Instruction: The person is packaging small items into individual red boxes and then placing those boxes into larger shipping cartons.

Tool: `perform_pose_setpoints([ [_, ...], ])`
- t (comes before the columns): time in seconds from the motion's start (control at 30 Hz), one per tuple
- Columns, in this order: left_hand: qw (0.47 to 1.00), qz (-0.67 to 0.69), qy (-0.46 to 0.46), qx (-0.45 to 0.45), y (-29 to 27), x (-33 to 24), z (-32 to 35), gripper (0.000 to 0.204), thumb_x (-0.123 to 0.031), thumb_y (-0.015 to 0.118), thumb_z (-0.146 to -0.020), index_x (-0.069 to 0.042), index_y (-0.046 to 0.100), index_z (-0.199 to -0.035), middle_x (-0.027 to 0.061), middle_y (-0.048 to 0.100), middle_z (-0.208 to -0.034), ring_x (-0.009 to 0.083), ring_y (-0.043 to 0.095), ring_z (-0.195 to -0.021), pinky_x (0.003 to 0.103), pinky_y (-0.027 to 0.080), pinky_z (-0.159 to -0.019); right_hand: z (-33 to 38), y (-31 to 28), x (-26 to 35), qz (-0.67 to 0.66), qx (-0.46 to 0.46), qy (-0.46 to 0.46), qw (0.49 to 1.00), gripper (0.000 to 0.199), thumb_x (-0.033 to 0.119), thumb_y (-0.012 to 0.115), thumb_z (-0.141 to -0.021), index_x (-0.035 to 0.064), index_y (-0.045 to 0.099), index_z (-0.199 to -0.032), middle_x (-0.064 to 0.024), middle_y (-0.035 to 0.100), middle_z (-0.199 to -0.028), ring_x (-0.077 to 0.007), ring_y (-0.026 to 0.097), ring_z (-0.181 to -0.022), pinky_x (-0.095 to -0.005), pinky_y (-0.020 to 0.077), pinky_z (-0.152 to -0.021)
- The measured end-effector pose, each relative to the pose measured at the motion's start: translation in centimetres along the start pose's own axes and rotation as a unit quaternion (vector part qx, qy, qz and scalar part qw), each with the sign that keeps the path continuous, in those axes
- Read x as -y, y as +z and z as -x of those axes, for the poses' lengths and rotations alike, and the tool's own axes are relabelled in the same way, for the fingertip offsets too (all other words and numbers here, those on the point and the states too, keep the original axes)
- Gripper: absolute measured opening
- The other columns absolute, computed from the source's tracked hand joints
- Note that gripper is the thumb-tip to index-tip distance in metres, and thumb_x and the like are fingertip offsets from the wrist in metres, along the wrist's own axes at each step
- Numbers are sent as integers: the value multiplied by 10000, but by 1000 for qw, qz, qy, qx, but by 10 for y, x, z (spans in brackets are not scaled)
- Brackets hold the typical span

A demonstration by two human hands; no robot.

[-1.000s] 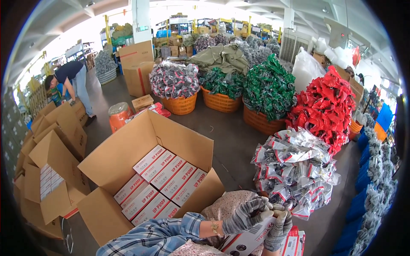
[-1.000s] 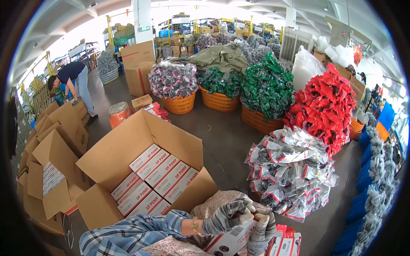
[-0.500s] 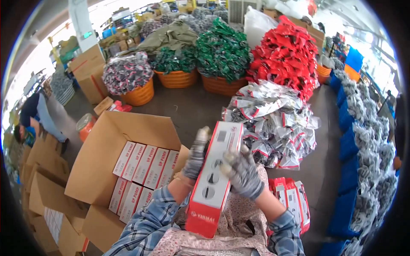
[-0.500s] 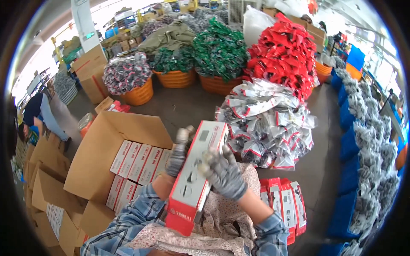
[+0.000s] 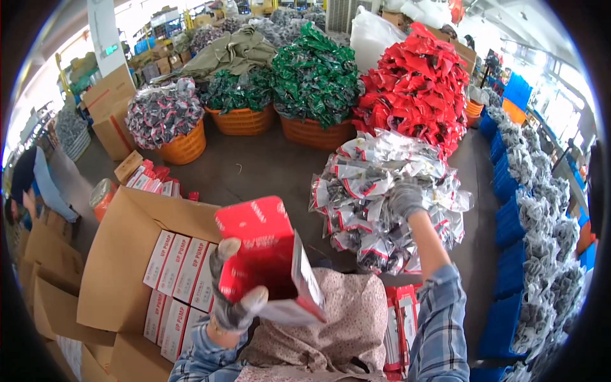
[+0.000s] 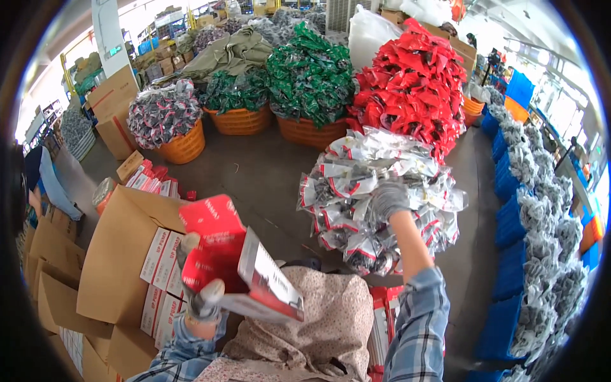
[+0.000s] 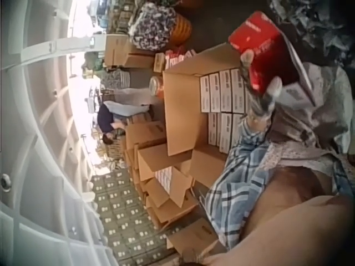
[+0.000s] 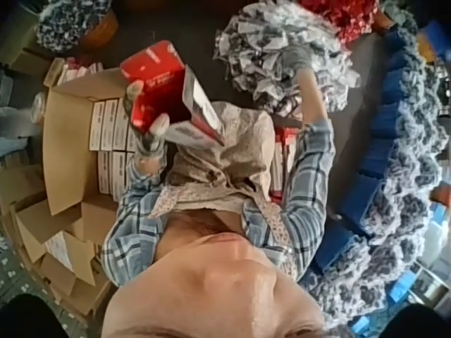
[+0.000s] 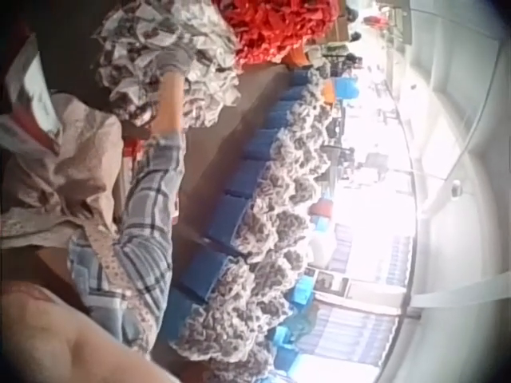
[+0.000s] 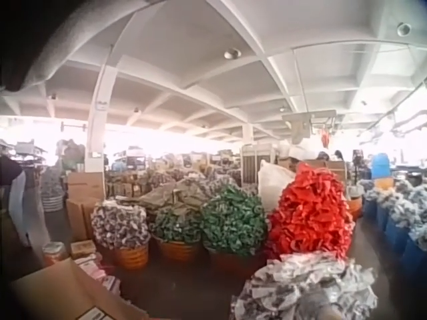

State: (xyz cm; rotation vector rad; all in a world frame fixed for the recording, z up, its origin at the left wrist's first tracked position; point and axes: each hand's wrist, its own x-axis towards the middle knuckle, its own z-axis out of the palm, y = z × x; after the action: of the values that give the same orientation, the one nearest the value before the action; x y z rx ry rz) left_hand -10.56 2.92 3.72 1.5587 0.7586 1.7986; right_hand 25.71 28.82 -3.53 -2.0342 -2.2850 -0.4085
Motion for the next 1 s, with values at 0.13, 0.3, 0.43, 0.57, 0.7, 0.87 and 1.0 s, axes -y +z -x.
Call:
perform_pose_setpoints([
  [0.13,963,239,-124,17,22,-44,-13,684,-93,704,-773,-179,355,-1355,161,409,-1357,352,444,-1233,511,382,-1017,-55,43,-39,41,-31,61,997,393,344,550,-827,160,610,-1168,-158,458,-1352,-350,376,-1293,-475,335,-1042],
  [0.3,952,221,-212,26,12,-26,11,745,-85,683,-790,-168,276,-1409,186,372,-1386,353,444,-1234,510,401,-1004,-88,41,-46,172,14,-88,981,385,345,559,-828,165,615,-1163,-165,529,-1294,-343,459,-1249,-477,397,-997],
  [0.43,976,209,-53,-3,13,-10,6,783,-83,690,-774,-105,241,-1415,189,350,-1392,329,444,-1238,485,412,-1001,-51,-70,-17,179,151,-95,968,369,362,597,-822,156,635,-1125,-163,637,-1121,-322,609,-1061,-457,477,-893],
  [0.57,987,128,-42,-91,18,0,-9,795,-242,744,-730,-150,317,-1394,137,443,-1309,309,505,-1149,452,436,-976,10,-101,-70,127,131,-100,978,294,322,629,-803,106,676,-997,-172,677,-933,-326,659,-895,-444,493,-833],
  [0.7,997,-44,10,-65,12,3,-24,689,-107,735,-745,-88,375,-1331,136,455,-1253,251,513,-1113,384,449,-946,98,-177,-76,-226,7,-39,973,299,255,687,-824,22,651,-1008,-166,671,-851,-291,655,-767,-347,503,-695],
  [0.87,998,46,-17,-43,57,-6,-41,687,-183,802,-707,-59,422,-1266,117,484,-1209,233,536,-1072,367,456,-928,194,-245,-37,-492,-107,-14,864,247,193,654,-858,-12,650,-995,-68,588,-669,-135,527,-608,-241,427,-587],
  [1.0,985,-91,148,16,85,-9,-45,696,-198,826,-692,-52,428,-1244,116,496,-1192,245,548,-1055,362,453,-932,239,-312,-35,-254,-141,-143,946,229,162,673,-821,23,652,-1002,-77,620,-756,-157,568,-664,-275,441,-607],
])
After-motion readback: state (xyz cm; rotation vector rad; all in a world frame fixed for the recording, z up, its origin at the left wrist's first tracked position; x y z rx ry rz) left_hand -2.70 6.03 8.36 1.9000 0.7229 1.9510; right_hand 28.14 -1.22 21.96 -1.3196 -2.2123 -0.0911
